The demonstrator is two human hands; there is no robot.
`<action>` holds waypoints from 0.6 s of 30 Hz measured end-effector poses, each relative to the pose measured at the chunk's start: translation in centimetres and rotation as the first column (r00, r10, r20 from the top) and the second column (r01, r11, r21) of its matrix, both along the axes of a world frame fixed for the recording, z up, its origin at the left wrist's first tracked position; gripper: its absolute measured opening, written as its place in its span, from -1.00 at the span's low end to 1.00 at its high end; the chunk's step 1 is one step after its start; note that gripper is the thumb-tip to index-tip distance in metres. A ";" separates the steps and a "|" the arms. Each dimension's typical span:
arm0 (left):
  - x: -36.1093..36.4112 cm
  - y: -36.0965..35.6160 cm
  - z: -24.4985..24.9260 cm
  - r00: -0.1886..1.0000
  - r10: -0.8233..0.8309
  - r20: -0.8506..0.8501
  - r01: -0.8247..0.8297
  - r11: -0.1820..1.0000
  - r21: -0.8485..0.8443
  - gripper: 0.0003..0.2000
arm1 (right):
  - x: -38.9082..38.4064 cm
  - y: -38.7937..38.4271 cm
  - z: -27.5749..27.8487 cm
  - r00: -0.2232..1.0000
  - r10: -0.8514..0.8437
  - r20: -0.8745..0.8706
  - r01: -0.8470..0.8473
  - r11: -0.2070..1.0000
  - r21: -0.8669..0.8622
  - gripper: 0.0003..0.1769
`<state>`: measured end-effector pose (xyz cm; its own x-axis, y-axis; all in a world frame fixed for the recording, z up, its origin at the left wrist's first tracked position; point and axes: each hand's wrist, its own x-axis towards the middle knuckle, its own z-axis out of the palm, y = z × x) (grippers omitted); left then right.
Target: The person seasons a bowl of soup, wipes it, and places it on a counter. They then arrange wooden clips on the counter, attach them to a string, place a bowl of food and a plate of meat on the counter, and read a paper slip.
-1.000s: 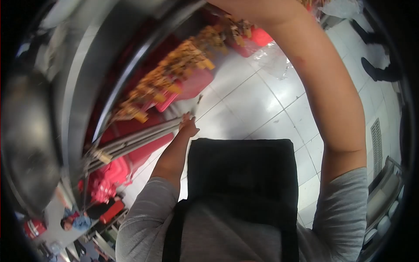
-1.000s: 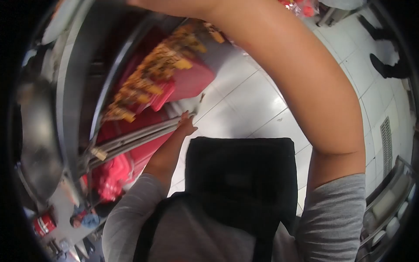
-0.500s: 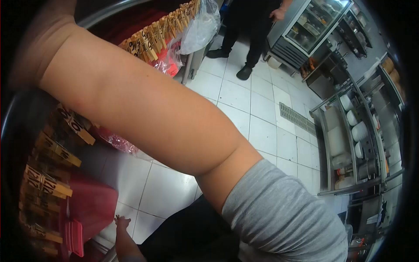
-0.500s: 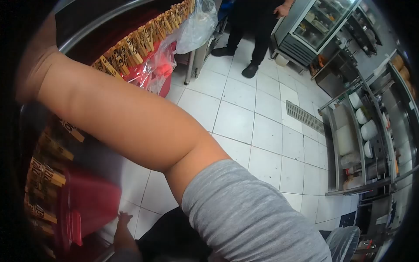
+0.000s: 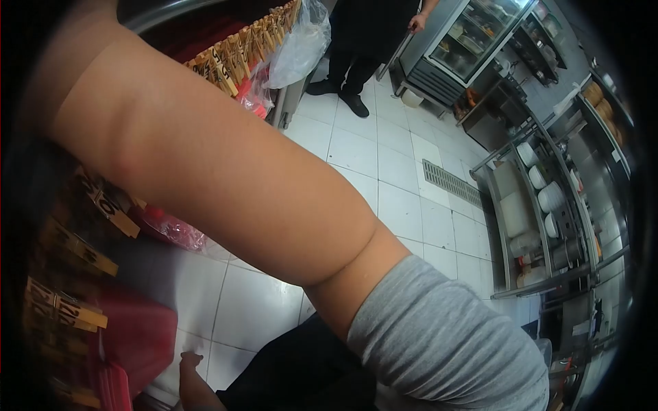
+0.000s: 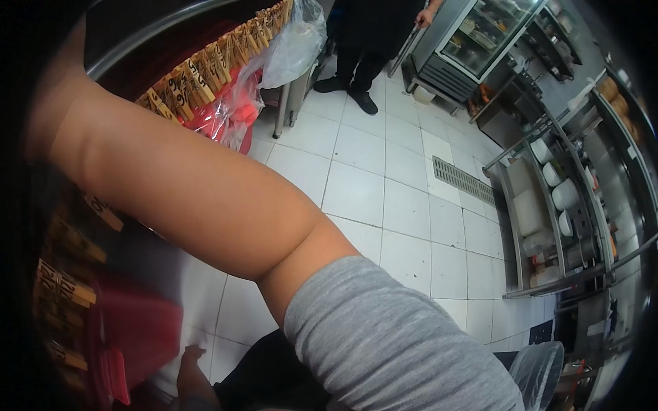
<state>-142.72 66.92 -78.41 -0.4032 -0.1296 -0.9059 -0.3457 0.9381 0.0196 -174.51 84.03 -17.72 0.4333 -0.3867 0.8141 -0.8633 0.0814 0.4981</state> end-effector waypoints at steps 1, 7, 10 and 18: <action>0.1 0.3 0.3 0.999 0.038 0.008 -0.038 0.997 -0.066 -0.30 | -0.2 -0.4 -0.1 1.000 0.000 -0.001 0.000 1.000 0.003 -0.54; -0.5 2.2 2.8 0.988 -0.137 -0.065 0.121 0.971 -0.207 -0.45 | 0.1 -0.2 -0.8 1.000 0.000 0.009 0.000 1.000 -0.005 -0.55; 1.4 -0.1 -1.5 0.960 -0.229 -0.161 0.184 0.949 -0.257 -0.48 | 0.6 0.5 -1.3 1.000 -0.001 0.020 0.001 1.000 0.000 -0.55; 0.6 -0.6 -0.1 0.981 -0.170 -0.097 0.174 0.984 0.036 -0.61 | 0.7 -0.2 -1.2 1.000 0.004 0.013 -0.004 1.000 -0.008 -0.56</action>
